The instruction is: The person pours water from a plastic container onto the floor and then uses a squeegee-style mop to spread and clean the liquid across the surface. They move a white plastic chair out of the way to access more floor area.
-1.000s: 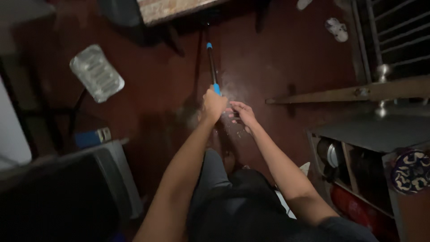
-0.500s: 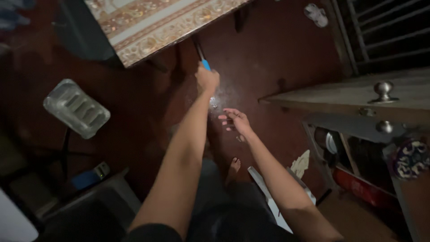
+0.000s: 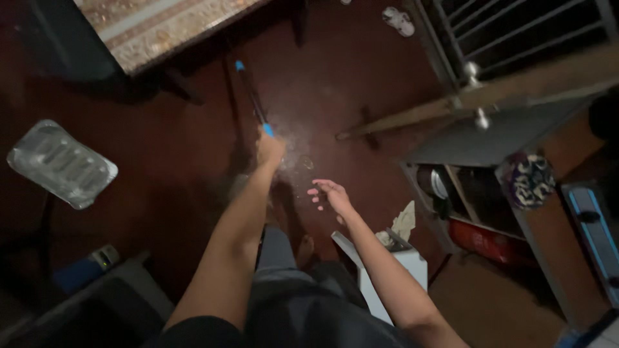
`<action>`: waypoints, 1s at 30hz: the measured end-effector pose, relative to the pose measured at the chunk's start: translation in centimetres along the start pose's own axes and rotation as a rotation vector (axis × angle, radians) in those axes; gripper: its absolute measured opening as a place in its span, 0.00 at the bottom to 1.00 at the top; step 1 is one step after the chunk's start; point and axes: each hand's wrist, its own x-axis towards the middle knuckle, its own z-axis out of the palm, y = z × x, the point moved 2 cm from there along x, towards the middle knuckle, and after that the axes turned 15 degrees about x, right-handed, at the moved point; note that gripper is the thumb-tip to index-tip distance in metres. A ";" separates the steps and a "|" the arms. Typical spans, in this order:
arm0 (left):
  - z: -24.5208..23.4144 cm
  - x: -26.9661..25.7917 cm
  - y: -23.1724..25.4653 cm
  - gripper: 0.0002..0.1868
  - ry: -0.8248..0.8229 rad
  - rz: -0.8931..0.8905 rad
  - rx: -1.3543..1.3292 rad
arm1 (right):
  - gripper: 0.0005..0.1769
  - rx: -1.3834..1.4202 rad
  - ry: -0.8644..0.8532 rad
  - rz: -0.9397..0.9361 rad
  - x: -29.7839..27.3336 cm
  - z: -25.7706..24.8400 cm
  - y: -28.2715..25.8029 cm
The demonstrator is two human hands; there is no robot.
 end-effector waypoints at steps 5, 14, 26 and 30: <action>8.2 -11.1 -8.3 0.45 0.008 0.054 0.096 | 0.19 0.021 -0.026 -0.002 -5.2 -6.6 5.8; 13.0 -31.0 -18.9 0.46 -0.121 0.038 0.206 | 0.17 -0.111 -0.009 0.053 -10.8 -14.1 17.6; 3.9 -46.2 -30.4 0.47 -0.236 0.073 0.389 | 0.22 -0.156 -0.258 0.077 -12.5 -5.0 28.2; 0.5 -52.6 -34.0 0.44 -0.220 0.114 0.421 | 0.27 -0.222 -0.243 0.057 -14.5 -0.4 33.1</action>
